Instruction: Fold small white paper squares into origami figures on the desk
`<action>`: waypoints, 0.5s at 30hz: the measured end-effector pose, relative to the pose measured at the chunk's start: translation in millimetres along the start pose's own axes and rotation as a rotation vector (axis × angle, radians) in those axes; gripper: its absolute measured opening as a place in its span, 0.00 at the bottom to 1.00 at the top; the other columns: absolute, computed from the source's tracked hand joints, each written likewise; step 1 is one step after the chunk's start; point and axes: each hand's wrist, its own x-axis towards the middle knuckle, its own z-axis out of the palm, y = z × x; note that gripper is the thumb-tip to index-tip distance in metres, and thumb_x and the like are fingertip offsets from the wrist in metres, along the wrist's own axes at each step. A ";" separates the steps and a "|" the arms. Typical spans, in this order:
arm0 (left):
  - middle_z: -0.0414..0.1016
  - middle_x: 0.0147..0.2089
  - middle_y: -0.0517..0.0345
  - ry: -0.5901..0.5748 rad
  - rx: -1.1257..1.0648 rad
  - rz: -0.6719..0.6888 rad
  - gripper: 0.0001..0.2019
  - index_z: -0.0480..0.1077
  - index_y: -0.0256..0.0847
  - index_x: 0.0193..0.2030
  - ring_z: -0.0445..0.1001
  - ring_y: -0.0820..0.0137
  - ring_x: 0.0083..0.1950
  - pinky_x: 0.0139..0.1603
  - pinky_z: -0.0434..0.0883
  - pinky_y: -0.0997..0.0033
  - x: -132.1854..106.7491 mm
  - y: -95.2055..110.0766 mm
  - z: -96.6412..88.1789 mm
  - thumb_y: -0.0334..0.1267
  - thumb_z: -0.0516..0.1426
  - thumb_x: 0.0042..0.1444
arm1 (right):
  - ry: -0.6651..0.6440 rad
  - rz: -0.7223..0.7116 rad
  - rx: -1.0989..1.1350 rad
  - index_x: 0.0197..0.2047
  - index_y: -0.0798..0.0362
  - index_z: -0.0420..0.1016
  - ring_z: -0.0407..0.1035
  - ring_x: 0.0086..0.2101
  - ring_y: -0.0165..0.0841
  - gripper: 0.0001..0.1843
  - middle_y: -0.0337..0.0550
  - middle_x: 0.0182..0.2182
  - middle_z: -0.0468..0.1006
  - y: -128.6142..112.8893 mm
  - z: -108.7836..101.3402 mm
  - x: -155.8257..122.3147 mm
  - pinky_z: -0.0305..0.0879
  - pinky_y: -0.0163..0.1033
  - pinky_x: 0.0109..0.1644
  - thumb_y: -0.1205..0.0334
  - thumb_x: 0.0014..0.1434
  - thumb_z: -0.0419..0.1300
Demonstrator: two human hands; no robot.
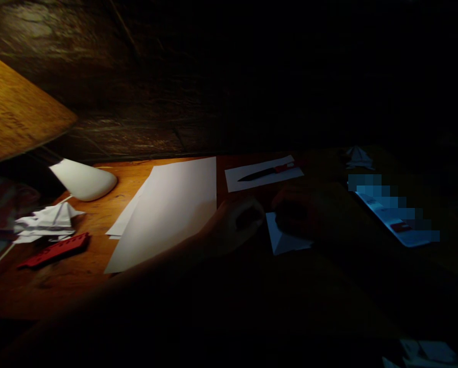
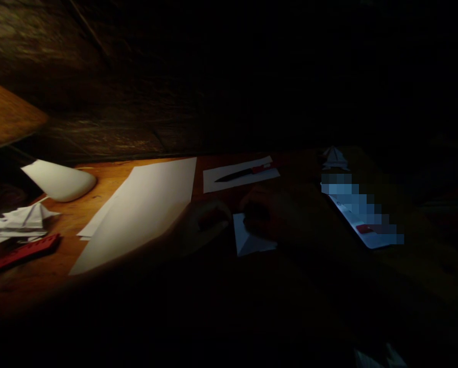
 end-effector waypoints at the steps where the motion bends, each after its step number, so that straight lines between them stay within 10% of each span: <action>1: 0.77 0.39 0.57 0.006 0.030 0.027 0.03 0.73 0.40 0.41 0.76 0.68 0.41 0.43 0.72 0.65 0.7 0.0 -0.4 0.31 0.57 0.61 | -0.007 -0.009 -0.014 0.46 0.50 0.76 0.73 0.43 0.37 0.11 0.45 0.45 0.77 2.5 -0.5 -0.1 0.67 0.42 0.46 0.64 0.59 0.65; 9: 0.75 0.44 0.53 -0.001 0.148 0.155 0.04 0.73 0.40 0.43 0.74 0.64 0.47 0.48 0.73 0.60 2.4 -5.8 -5.1 0.33 0.58 0.63 | -0.092 0.014 -0.085 0.41 0.50 0.79 0.73 0.39 0.35 0.05 0.42 0.40 0.79 7.9 -6.7 0.4 0.65 0.40 0.41 0.63 0.59 0.64; 15: 0.75 0.58 0.47 -0.239 0.244 0.448 0.16 0.69 0.41 0.59 0.72 0.59 0.61 0.61 0.72 0.54 -4.8 5.8 -1.3 0.36 0.58 0.66 | -0.053 0.162 -0.108 0.39 0.50 0.79 0.73 0.35 0.34 0.06 0.41 0.36 0.81 4.4 -6.9 0.4 0.62 0.38 0.36 0.57 0.61 0.64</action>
